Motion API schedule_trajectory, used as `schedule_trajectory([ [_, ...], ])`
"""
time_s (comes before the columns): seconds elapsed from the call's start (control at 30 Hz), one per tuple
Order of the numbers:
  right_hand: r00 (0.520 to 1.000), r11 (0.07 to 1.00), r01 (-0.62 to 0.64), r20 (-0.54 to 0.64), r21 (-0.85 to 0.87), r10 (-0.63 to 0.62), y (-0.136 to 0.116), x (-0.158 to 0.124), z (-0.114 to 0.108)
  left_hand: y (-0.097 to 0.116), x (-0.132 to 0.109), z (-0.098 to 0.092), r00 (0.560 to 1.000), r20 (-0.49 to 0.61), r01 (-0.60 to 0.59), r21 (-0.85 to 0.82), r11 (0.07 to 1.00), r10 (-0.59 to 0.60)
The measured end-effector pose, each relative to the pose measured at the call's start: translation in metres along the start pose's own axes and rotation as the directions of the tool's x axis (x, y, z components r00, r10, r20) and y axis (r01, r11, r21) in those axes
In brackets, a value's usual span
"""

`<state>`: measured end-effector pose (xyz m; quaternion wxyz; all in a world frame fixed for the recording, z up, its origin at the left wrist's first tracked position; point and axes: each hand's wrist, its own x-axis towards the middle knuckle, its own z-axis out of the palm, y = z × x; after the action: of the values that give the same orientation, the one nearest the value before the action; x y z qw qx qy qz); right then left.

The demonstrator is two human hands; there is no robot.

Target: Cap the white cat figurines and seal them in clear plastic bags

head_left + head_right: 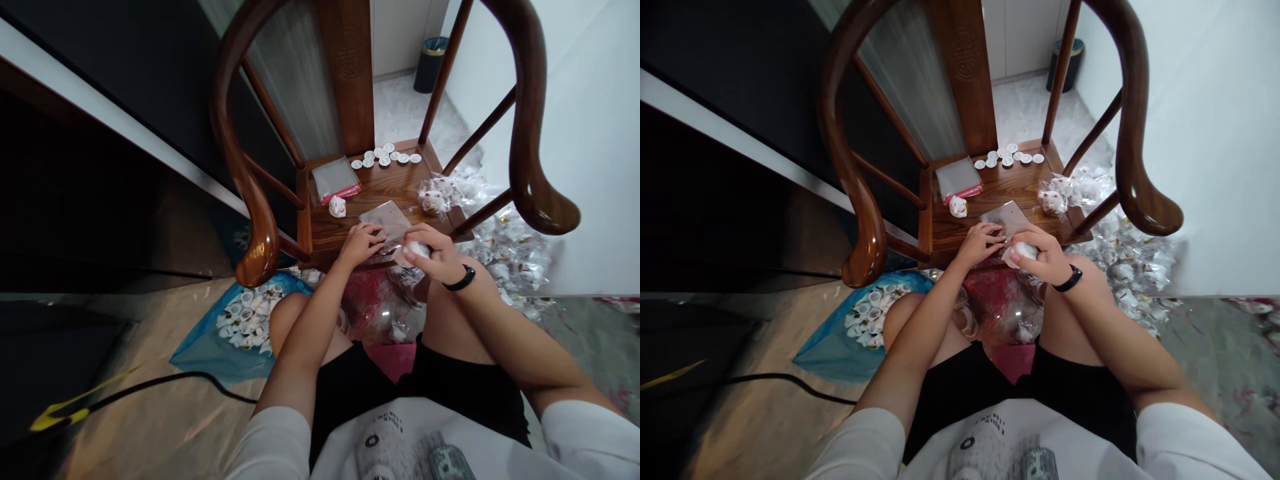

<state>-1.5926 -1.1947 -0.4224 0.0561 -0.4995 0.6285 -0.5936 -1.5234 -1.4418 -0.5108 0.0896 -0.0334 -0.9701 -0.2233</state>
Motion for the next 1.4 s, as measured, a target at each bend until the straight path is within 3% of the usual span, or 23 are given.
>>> schedule_trajectory([
  [0.23,1.000,0.996,0.020,0.021,-0.082,-0.018,0.002,0.004,-0.003,0.001,0.002,0.007,0.998,-0.066,0.001,-0.075,0.997,-0.006],
  [0.4,0.971,0.977,-0.163,-0.197,-0.137,0.134,0.013,0.001,-0.015,0.001,0.003,0.002,0.993,-0.120,0.005,-0.070,0.998,-0.013],
  [0.57,0.926,0.939,-0.312,-0.268,-0.144,0.266,0.025,0.000,-0.024,-0.010,0.006,0.001,1.000,0.006,-0.014,-0.093,0.996,0.014],
  [0.93,0.924,0.865,-0.383,-0.150,-0.325,0.352,0.043,0.000,-0.015,-0.010,0.003,-0.016,0.995,0.098,-0.014,-0.038,0.999,0.018],
  [1.1,0.928,0.864,-0.373,-0.162,-0.339,0.336,0.044,-0.001,-0.014,-0.005,0.001,-0.016,1.000,0.009,0.006,-0.021,1.000,-0.006],
  [1.23,0.943,0.870,-0.330,-0.091,-0.366,0.319,0.043,-0.002,-0.011,-0.003,0.002,-0.014,0.995,-0.095,-0.014,-0.074,0.997,0.007],
  [1.4,0.945,0.874,-0.314,-0.037,-0.372,0.324,0.041,-0.002,-0.006,-0.001,0.003,-0.009,0.997,-0.076,0.015,-0.089,0.996,-0.022],
])
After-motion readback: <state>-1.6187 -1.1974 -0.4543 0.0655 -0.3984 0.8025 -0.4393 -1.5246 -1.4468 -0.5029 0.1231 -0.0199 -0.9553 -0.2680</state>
